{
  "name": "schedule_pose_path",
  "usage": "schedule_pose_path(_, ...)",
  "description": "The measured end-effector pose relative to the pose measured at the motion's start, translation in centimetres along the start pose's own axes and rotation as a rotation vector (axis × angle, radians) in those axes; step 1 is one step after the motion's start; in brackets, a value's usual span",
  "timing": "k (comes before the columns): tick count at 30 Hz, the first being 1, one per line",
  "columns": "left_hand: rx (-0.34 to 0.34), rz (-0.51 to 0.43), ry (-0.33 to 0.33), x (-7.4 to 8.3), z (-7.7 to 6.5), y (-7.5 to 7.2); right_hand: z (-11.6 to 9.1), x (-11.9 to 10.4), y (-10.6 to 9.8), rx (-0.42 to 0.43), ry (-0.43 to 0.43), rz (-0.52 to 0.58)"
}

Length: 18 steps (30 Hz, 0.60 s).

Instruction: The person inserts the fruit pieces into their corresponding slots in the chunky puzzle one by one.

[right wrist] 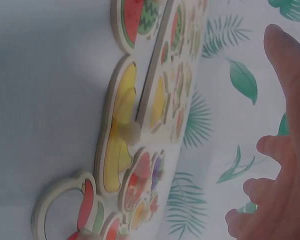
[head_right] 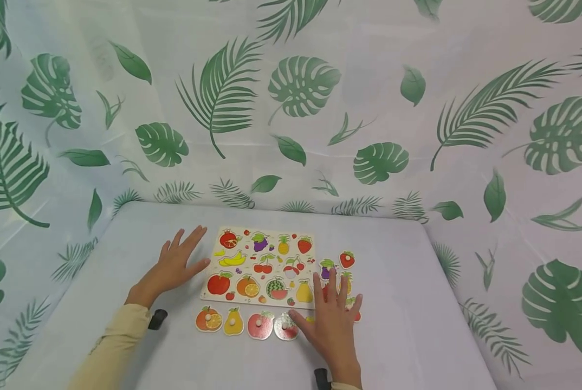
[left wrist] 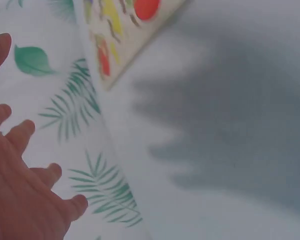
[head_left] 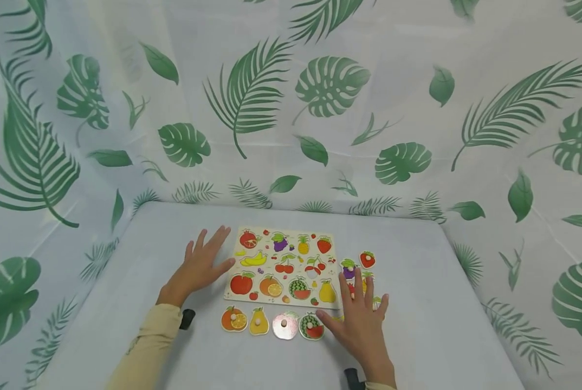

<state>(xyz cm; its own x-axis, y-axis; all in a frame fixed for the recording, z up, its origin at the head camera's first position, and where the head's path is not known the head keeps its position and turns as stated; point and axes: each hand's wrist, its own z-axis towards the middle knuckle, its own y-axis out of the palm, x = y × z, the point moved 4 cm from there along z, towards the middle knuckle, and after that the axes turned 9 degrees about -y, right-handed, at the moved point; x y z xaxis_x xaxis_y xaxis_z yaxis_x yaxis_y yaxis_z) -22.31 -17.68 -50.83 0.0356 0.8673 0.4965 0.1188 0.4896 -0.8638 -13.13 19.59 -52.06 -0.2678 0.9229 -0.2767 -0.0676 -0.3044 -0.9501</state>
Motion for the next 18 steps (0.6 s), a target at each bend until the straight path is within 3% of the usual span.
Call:
schedule_pose_path(5,-0.105,0.036,0.002,-1.7,2.3,1.0,-0.3,-0.7,0.3,-0.003,-0.02,-0.017)
schedule_pose_path(10,-0.192,0.055,-0.022,-3.1,3.3,2.4,-0.4,-1.5,0.9,-0.01,-0.028,0.016)
schedule_pose_path(14,-0.223,0.042,-0.045,-3.9,3.6,3.2,-0.3,-2.1,1.2,0.002,-0.049,0.038)
schedule_pose_path(18,-0.228,0.069,-0.024,-4.5,3.6,3.9,-0.3,-2.5,1.4,0.028,-0.069,0.061)
